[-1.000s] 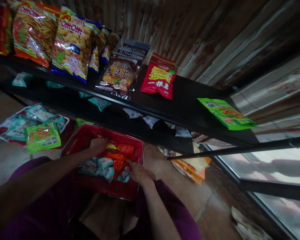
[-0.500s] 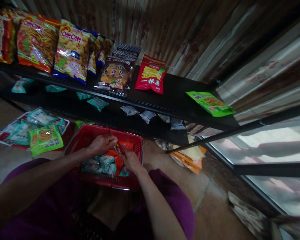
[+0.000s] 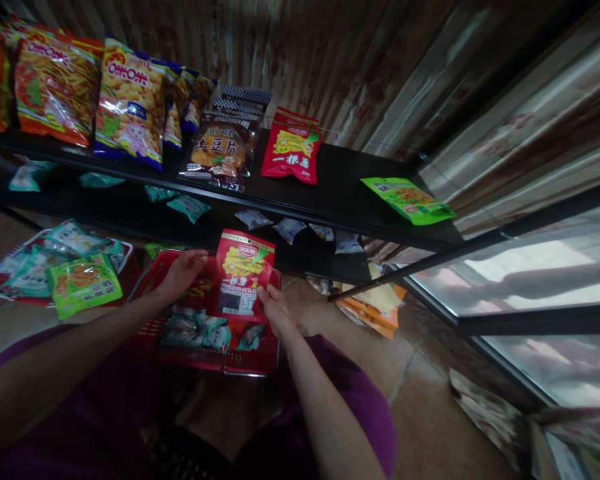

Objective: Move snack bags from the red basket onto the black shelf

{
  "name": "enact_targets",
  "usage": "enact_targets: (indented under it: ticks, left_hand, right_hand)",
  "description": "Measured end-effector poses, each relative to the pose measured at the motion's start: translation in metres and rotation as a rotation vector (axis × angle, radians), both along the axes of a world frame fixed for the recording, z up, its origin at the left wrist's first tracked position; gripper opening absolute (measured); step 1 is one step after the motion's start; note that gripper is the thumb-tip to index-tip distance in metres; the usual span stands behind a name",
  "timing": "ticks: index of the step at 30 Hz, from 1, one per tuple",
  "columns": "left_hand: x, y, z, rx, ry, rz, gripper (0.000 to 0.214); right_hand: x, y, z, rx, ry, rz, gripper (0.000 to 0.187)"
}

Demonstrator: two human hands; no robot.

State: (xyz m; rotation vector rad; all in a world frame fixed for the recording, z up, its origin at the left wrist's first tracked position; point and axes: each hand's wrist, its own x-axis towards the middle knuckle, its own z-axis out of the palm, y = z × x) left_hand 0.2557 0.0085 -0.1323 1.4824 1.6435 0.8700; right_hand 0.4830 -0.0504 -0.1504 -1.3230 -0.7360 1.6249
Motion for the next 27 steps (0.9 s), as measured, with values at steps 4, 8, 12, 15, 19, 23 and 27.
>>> enact_targets:
  ticks: [4,8,12,15,19,23,27]
  left_hand:
    - [0.006,-0.018,0.004,-0.296,-0.314,-0.149,0.035]
    - [0.017,-0.033,0.020,-0.527,-0.435,-0.086,0.042]
    - [0.025,-0.037,0.032,-0.586,-0.495,-0.042,0.035]
    - [0.028,-0.037,0.034,-0.552,-0.518,-0.026,0.026]
    - [0.033,-0.037,0.030,-0.503,-0.590,-0.096,0.022]
    - [0.038,-0.037,0.027,-0.439,-0.651,-0.152,0.028]
    - [0.042,-0.037,0.031,-0.471,-0.633,-0.129,0.023]
  right_hand:
    - [0.003,-0.002,0.006,-0.020,0.027,-0.032,0.039]
    - [0.002,-0.007,0.007,-0.036,0.021,-0.013,0.039]
    - [0.000,-0.013,0.009,-0.029,-0.009,-0.002,0.040]
    - [0.000,-0.014,0.013,-0.020,-0.019,-0.031,0.042]
    - [0.001,-0.013,0.020,-0.050,0.030,-0.100,0.043]
    - [0.002,-0.010,0.024,-0.027,0.088,-0.172,0.042]
    - [0.004,-0.010,0.025,0.014,0.138,-0.202,0.041]
